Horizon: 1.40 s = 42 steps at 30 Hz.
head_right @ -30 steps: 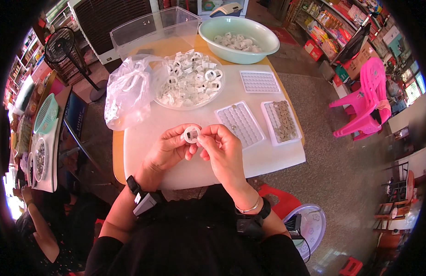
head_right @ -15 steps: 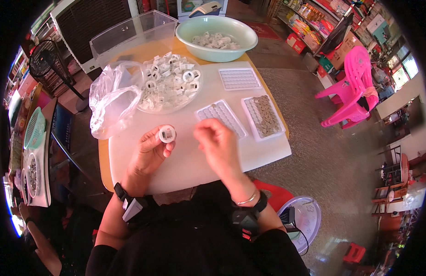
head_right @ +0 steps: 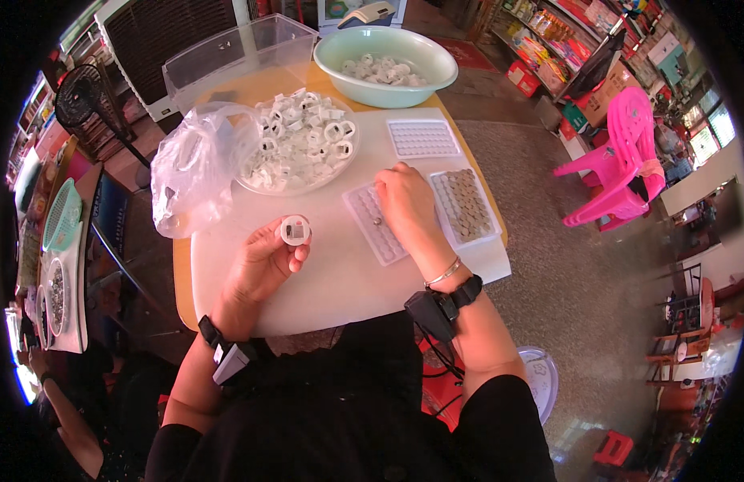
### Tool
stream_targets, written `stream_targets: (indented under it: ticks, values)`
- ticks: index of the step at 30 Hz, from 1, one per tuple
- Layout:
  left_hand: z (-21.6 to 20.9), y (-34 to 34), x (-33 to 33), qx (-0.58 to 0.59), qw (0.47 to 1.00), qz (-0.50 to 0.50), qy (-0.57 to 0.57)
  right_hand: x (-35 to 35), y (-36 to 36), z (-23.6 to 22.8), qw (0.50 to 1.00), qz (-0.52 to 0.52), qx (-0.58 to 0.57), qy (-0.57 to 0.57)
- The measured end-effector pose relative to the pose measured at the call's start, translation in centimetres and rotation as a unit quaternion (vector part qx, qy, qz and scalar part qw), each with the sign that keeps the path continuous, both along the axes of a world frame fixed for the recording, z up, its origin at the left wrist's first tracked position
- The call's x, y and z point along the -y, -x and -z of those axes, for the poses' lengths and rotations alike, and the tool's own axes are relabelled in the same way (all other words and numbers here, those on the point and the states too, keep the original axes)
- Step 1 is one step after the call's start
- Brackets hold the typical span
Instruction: Assembling small electronic or mechanical components by placing sensors or boards into white plastic housings.
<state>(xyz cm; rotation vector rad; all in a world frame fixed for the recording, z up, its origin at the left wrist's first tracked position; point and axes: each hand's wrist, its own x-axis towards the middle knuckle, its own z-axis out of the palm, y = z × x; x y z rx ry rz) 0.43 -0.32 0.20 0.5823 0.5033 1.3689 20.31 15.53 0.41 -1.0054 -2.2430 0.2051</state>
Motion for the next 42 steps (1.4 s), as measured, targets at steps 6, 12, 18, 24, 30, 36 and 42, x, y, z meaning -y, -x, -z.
stream_targets:
  ticks: [6, 12, 18, 24, 30, 36, 42]
  values:
    - [-0.2, 0.0, 0.1, 0.003, 1.000, 0.020, -0.014, 0.0, 0.3, -0.3, 0.997, -0.015, 0.064, -0.045]
    - [-0.4, -0.1, 0.3, -0.001, 1.000, 0.009, 0.004, 3.7, 0.2, -4.2, 0.912, -0.036, -0.160, 0.377]
    - [-0.6, -0.3, 0.5, -0.009, 1.000, 0.004, 0.022, 7.9, 0.0, -5.5, 0.775, -0.152, -0.339, 0.510]
    - [-0.4, -0.3, 0.4, -0.024, 0.999, 0.018, 0.012, 9.8, 1.4, -5.7, 0.799, -0.144, -0.337, 0.476]
    - [-0.2, -0.3, 0.3, -0.020, 1.000, 0.011, 0.013, 10.9, 2.7, -5.4, 0.914, -0.108, -0.260, 0.292]
    - [-0.1, -0.2, 0.2, -0.012, 1.000, 0.024, 0.004, 11.0, 3.1, -5.1, 0.970, -0.134, -0.186, 0.084]
    - [-0.5, -0.4, 0.2, -0.011, 1.000, 0.028, 0.011, 11.1, 3.2, -4.6, 0.973, -0.160, -0.166, 0.026]
